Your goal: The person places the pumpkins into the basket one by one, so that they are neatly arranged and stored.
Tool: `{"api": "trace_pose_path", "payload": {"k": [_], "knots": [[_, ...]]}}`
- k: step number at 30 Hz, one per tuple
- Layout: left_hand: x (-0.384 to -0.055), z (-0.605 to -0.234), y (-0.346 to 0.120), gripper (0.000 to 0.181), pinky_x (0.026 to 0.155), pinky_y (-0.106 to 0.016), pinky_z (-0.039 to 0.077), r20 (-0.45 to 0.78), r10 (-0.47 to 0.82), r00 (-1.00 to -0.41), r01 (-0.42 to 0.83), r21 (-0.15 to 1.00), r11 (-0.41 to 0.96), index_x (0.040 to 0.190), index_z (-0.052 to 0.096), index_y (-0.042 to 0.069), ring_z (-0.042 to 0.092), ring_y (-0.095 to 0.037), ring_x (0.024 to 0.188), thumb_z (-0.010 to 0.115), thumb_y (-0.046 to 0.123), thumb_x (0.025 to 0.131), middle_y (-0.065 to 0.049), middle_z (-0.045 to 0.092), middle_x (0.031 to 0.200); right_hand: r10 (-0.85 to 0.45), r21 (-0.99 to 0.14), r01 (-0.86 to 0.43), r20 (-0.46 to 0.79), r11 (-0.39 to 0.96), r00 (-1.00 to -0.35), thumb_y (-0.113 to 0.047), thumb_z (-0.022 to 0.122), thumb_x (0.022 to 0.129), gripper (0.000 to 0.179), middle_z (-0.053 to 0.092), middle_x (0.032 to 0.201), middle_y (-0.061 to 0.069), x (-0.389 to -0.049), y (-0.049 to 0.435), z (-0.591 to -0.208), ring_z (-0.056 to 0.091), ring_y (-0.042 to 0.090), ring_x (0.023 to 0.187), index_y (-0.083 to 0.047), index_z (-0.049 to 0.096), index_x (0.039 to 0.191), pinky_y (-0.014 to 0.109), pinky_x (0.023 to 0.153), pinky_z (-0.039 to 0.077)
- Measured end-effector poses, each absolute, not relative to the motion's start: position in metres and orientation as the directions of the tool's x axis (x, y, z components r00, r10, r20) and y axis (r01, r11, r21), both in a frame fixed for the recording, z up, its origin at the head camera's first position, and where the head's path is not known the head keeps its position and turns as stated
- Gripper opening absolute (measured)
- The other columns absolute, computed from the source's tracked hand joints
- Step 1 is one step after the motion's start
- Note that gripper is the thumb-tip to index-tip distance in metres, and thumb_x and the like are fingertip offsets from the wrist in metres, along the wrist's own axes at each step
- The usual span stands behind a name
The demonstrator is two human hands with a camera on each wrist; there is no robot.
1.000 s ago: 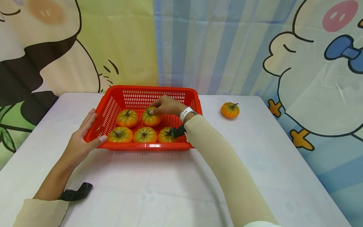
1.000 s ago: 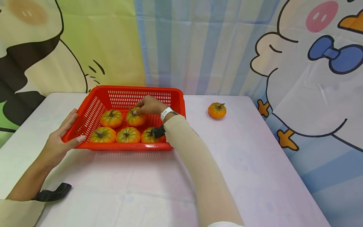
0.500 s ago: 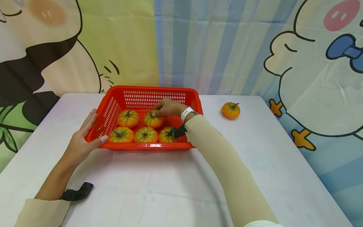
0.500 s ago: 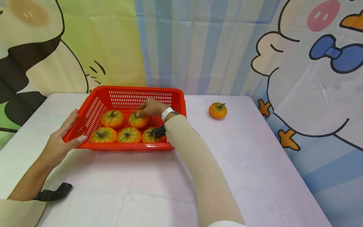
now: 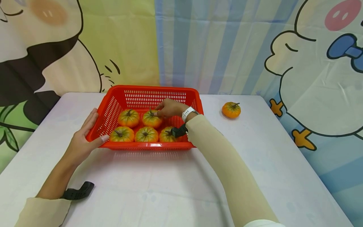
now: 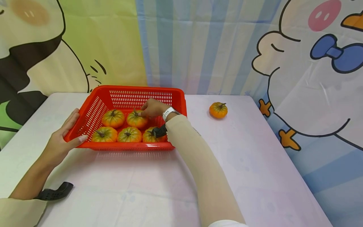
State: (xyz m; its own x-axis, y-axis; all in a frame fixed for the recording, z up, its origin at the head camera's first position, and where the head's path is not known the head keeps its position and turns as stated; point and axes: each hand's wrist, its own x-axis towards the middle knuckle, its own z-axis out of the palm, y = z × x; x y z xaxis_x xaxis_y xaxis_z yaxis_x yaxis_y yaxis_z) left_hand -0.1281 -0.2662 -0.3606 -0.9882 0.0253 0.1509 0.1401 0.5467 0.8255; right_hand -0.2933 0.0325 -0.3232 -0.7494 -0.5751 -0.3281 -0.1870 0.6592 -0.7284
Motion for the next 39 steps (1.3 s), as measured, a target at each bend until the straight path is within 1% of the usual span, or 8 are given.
{"api": "trace_pose_path", "payload": {"k": [5,11,19,26,30,34,39], "knots": [[-0.127,-0.36,-0.265,0.089,0.082,-0.021,0.044,0.153,0.026,-0.988,0.142,0.825,0.546,0.156,0.01,0.025,0.013,-0.022,0.147,0.069,0.026,0.089,0.015,0.006,0.161,-0.588,-0.783,-0.137,-0.326,0.607,-0.741,-0.015,0.065,0.094,0.043,0.061,0.128,0.011,-0.294,0.032,-0.324,0.066,0.017,0.094,-0.001,0.058,0.134,0.031,0.084,0.054],[-0.127,-0.36,-0.265,0.089,0.081,-0.018,0.044,0.158,0.035,-0.987,0.152,0.829,0.539,0.156,0.01,0.023,0.01,-0.019,0.147,0.069,0.025,0.09,0.014,0.005,0.161,-0.593,-0.802,-0.124,-0.316,0.584,-0.741,-0.013,0.067,0.093,0.042,0.061,0.129,0.012,-0.294,0.033,-0.325,0.066,0.017,0.096,0.0,0.059,0.131,0.031,0.084,0.055],[-0.127,-0.359,-0.265,0.089,0.08,-0.017,0.045,0.157,0.033,-0.987,0.15,0.829,0.539,0.156,0.01,0.024,0.011,-0.022,0.147,0.069,0.025,0.089,0.015,0.005,0.161,-0.621,-0.802,-0.145,-0.32,0.58,-0.716,-0.012,0.066,0.093,0.049,0.054,0.138,0.014,-0.291,0.034,-0.322,0.063,0.02,0.108,-0.002,0.052,0.139,0.035,0.09,0.052],[-0.126,-0.36,-0.265,0.09,0.08,-0.017,0.045,0.153,0.026,-0.988,0.142,0.83,0.539,0.156,0.01,0.024,0.011,-0.022,0.147,0.069,0.025,0.089,0.015,0.005,0.161,-0.614,-0.788,-0.17,-0.304,0.592,-0.728,-0.013,0.065,0.094,0.047,0.055,0.137,0.013,-0.291,0.035,-0.321,0.064,0.019,0.103,0.0,0.053,0.138,0.034,0.089,0.053],[-0.126,-0.36,-0.264,0.09,0.08,-0.018,0.045,0.15,0.027,-0.988,0.141,0.832,0.536,0.156,0.01,0.024,0.012,-0.022,0.147,0.069,0.026,0.089,0.015,0.005,0.161,-0.611,-0.784,-0.181,-0.292,0.594,-0.736,-0.016,0.063,0.095,0.045,0.058,0.133,0.011,-0.291,0.036,-0.319,0.063,0.021,0.106,-0.001,0.055,0.137,0.034,0.092,0.051],[-0.127,-0.361,-0.264,0.09,0.081,-0.018,0.045,0.152,0.029,-0.988,0.144,0.833,0.534,0.156,0.01,0.024,0.012,-0.021,0.147,0.07,0.026,0.089,0.015,0.005,0.161,-0.613,-0.829,-0.168,-0.242,0.533,-0.752,-0.018,0.06,0.097,0.044,0.059,0.132,0.01,-0.293,0.04,-0.316,0.063,0.023,0.109,0.0,0.054,0.137,0.035,0.092,0.051],[-0.126,-0.361,-0.264,0.09,0.079,-0.014,0.045,0.157,0.037,-0.987,0.153,0.84,0.52,0.156,0.01,0.023,0.012,-0.021,0.147,0.07,0.024,0.089,0.015,0.005,0.161,-0.61,-0.886,-0.136,-0.188,0.444,-0.769,-0.019,0.061,0.097,0.046,0.059,0.132,0.009,-0.292,0.045,-0.311,0.061,0.026,0.114,0.0,0.052,0.138,0.037,0.094,0.05]]}}
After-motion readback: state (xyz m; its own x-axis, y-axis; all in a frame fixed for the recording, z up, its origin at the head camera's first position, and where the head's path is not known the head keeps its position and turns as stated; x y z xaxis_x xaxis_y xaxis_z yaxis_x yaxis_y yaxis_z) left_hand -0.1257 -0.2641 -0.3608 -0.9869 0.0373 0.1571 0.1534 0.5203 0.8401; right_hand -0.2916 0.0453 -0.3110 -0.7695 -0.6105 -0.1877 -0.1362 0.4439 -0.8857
